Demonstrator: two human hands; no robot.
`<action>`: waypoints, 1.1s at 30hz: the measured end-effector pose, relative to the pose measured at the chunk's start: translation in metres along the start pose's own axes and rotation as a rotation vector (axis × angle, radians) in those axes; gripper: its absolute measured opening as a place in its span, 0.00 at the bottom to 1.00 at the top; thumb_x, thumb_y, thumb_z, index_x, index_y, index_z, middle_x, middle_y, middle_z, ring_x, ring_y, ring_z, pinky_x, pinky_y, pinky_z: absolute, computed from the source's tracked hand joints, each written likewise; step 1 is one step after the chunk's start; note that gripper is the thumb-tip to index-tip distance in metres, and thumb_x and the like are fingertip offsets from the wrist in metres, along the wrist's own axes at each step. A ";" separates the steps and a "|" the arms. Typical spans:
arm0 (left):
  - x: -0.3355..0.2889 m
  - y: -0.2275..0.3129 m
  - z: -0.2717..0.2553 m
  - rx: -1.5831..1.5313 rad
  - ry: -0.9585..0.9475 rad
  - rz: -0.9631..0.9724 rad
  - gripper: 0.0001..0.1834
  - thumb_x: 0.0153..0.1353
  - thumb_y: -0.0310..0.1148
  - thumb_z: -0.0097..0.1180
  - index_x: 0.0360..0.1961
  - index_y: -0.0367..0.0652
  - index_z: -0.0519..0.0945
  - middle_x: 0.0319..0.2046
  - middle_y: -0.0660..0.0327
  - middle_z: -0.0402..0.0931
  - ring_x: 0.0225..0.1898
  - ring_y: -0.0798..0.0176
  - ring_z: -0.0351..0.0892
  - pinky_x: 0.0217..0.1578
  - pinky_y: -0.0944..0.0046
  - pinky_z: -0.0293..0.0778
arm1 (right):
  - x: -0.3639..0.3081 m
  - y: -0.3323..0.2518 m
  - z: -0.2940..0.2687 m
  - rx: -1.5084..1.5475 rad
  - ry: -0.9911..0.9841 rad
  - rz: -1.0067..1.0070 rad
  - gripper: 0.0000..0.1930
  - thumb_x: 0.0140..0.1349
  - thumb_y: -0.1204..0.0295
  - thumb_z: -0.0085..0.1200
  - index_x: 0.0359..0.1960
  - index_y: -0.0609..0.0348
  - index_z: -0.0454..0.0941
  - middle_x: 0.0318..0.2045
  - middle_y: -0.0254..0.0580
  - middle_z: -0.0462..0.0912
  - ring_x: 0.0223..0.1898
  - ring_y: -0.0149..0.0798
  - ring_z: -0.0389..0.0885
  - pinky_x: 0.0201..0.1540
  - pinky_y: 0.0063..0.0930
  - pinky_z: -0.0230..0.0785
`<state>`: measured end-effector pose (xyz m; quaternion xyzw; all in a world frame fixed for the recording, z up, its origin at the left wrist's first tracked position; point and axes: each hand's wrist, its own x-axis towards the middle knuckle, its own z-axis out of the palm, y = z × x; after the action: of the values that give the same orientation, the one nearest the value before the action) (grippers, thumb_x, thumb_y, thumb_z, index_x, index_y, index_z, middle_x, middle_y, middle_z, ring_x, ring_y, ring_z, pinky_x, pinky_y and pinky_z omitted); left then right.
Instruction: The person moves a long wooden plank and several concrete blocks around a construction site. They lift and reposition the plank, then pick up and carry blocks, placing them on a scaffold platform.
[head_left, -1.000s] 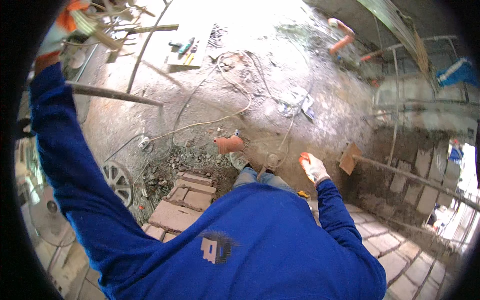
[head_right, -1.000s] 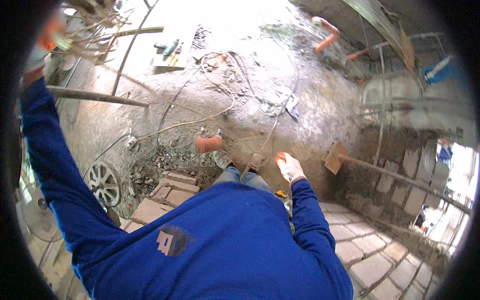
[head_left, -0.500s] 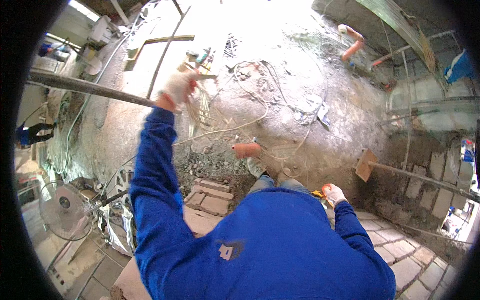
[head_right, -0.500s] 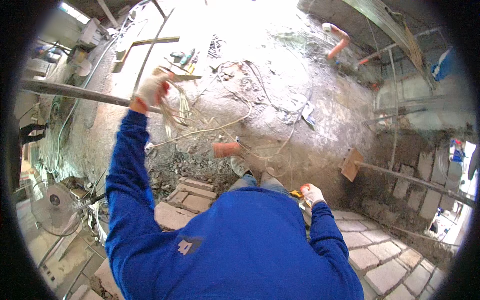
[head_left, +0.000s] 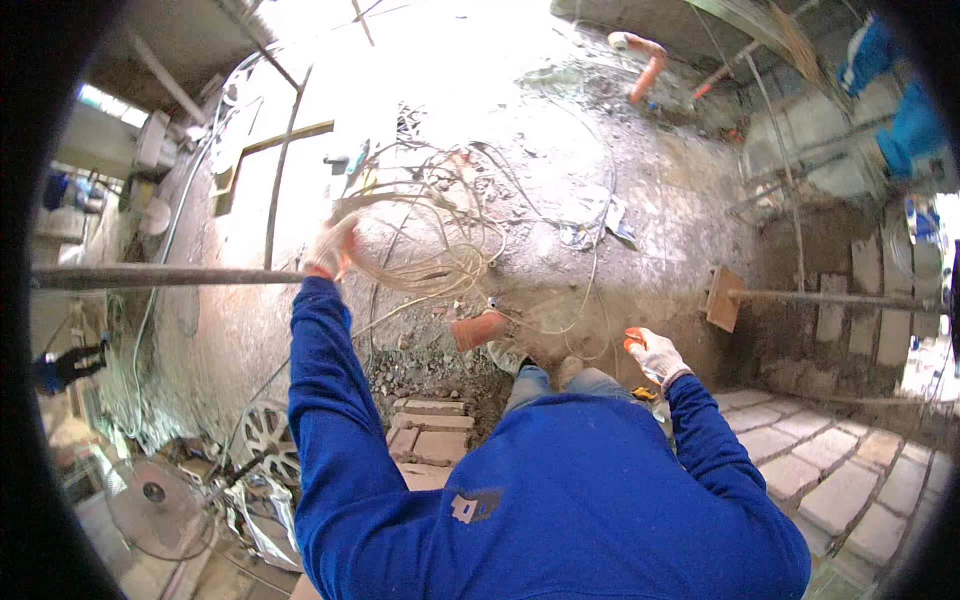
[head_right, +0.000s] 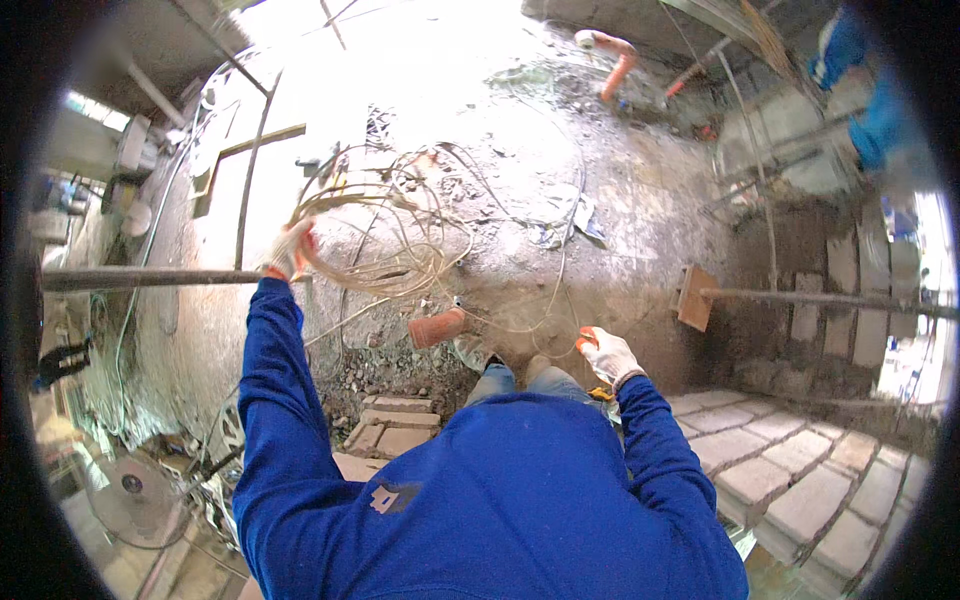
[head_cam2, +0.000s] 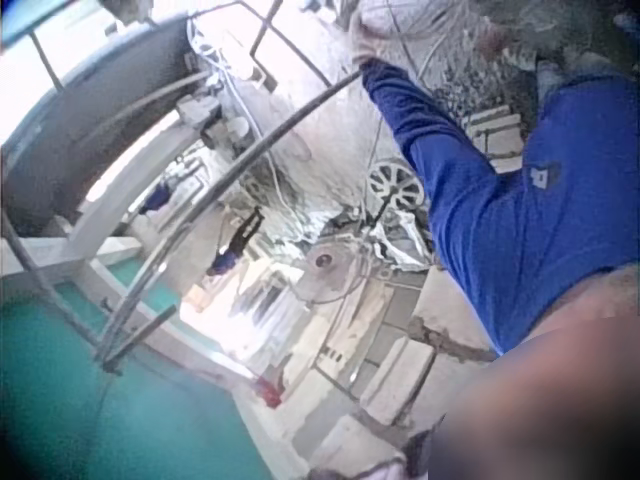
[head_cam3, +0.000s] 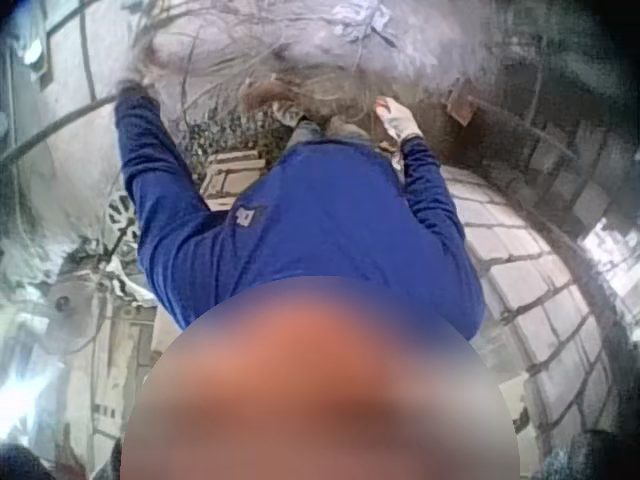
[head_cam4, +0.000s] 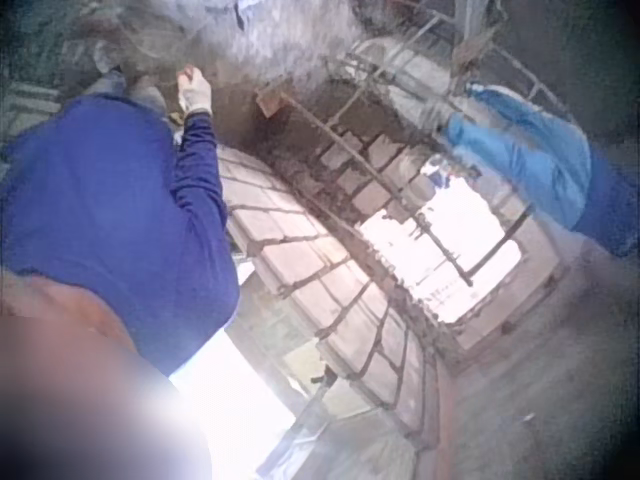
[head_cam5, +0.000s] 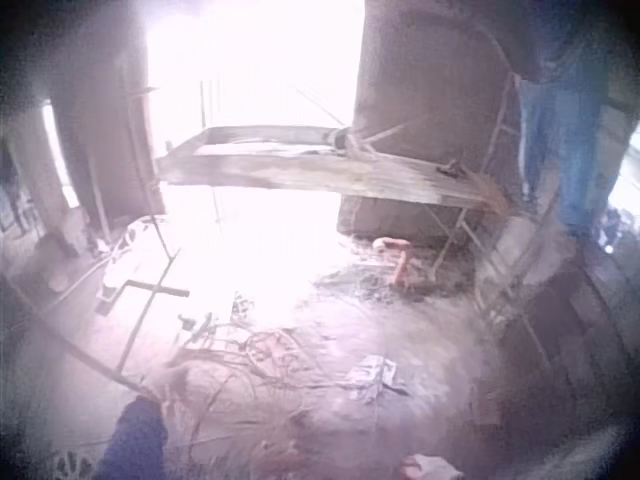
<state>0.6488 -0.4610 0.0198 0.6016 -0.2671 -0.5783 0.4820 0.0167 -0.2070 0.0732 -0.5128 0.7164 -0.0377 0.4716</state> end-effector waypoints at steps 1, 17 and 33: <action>0.007 0.001 -0.038 0.280 0.133 -0.146 0.24 0.60 0.36 0.69 0.53 0.38 0.75 0.39 0.59 0.80 0.37 0.64 0.81 0.36 0.62 0.79 | -0.009 0.005 0.000 -0.019 0.024 0.041 0.22 0.66 0.63 0.54 0.59 0.62 0.76 0.54 0.51 0.83 0.55 0.43 0.82 0.59 0.31 0.72; -0.241 -0.290 0.034 0.371 -0.279 -0.610 0.13 0.66 0.42 0.52 0.28 0.46 0.75 0.23 0.61 0.73 0.22 0.58 0.73 0.25 0.54 0.68 | -0.084 0.139 0.009 0.156 0.152 0.403 0.22 0.59 0.52 0.51 0.45 0.54 0.85 0.37 0.50 0.88 0.42 0.52 0.86 0.46 0.43 0.76; -0.206 -0.270 0.307 0.803 -0.683 -0.409 0.08 0.65 0.35 0.56 0.36 0.41 0.78 0.26 0.61 0.76 0.26 0.61 0.77 0.26 0.60 0.73 | -0.148 0.278 0.018 0.198 0.381 0.396 0.21 0.60 0.53 0.51 0.41 0.56 0.85 0.32 0.51 0.87 0.36 0.53 0.87 0.42 0.47 0.77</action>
<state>0.2533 -0.2572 -0.0888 0.5559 -0.4849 -0.6748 -0.0206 -0.1606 0.0459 0.0086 -0.2981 0.8710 -0.1102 0.3746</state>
